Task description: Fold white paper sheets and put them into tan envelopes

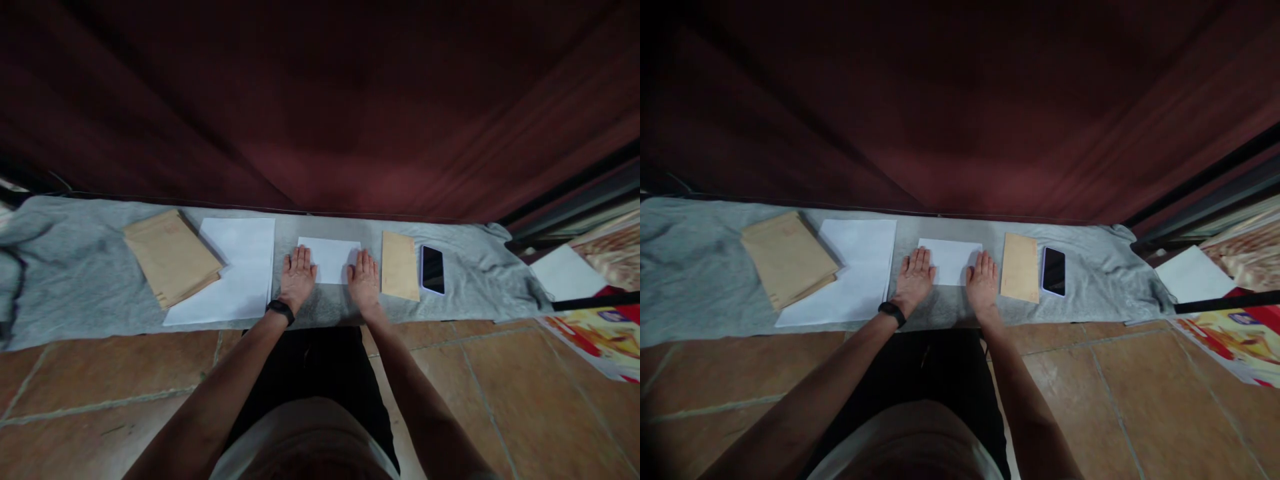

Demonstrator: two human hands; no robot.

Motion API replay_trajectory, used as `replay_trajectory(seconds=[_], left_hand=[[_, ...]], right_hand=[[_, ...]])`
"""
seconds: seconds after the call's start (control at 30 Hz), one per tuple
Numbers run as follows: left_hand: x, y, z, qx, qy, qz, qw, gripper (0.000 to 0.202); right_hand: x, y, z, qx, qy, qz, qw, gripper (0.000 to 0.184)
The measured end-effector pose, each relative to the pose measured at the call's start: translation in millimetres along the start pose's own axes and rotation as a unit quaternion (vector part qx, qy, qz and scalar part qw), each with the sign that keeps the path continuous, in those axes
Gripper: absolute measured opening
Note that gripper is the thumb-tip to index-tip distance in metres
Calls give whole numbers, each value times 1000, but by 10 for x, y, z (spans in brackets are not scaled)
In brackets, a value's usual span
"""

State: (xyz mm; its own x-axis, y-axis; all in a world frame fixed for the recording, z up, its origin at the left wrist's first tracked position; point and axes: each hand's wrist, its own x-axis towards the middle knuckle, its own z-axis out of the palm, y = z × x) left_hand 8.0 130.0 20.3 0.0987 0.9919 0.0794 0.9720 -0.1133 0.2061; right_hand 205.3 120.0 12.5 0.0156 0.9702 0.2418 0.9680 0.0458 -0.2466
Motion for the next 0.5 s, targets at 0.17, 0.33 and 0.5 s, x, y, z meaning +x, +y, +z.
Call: replay_trajectory(seconds=[0.17, 0.33, 0.5], left_hand=[[5, -2, 0, -3, -5, 2, 1000, 63], [-8, -28, 39, -14, 14, -9, 1000, 64], [-45, -54, 92, -32, 54, -26, 998, 67]], right_hand=[[-154, -236, -19, 21, -57, -92, 994, 53], [-218, -255, 15, 6, -42, -37, 998, 54], [-237, -117, -33, -1, -29, 15, 999, 57]])
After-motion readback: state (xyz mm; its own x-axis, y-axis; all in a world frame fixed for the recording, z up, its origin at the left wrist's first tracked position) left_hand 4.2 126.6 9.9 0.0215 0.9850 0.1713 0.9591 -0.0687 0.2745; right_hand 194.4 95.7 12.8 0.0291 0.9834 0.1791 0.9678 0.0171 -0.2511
